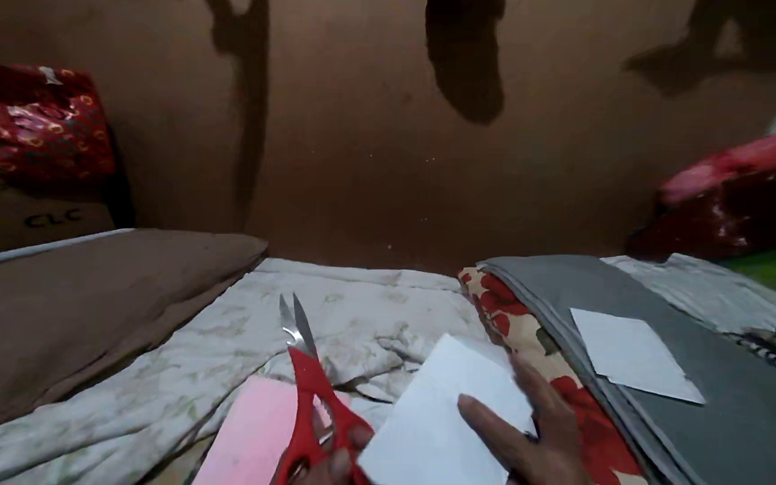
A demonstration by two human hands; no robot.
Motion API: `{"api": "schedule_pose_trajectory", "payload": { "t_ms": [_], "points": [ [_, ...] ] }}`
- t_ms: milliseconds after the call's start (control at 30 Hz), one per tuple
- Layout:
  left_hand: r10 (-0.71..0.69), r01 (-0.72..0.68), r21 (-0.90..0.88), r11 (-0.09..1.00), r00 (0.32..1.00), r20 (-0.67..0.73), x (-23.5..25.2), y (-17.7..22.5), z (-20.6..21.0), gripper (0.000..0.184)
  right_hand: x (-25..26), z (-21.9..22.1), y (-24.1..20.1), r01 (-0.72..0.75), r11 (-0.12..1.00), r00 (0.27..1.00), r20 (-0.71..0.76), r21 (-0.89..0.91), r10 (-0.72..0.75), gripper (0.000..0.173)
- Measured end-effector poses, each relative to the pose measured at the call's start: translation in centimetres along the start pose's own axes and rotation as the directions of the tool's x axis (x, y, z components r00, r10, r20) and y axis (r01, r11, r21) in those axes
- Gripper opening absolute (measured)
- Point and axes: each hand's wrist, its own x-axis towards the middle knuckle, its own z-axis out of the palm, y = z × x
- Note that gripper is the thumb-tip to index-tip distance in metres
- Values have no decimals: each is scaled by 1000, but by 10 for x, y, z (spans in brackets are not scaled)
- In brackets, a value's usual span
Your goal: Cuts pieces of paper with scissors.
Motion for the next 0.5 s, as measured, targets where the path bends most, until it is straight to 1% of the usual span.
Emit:
{"api": "schedule_pose_trajectory", "payload": {
  "t_ms": [100,167,267,400,467,500],
  "points": [
    [11,-11,5,1000,998,-64,0,5,5,17,-2,1,9,84,996,996,-20,-6,-84,16],
    [40,-27,94,995,989,-140,0,5,8,20,-2,2,11,124,992,992,-16,-31,-125,18],
    [77,-16,230,973,963,-260,0,10,19,23,-3,7,8,134,991,991,-27,-16,-135,18],
    [113,-32,252,967,943,-314,0,12,23,24,-3,11,4,148,989,989,-27,6,-148,21],
    [104,-26,230,973,938,-330,1,12,22,22,-1,14,3,138,988,988,-77,63,-133,30],
    [97,-30,197,980,935,-342,2,11,21,21,0,16,1,102,987,990,-106,127,-89,36]
  ]
}}
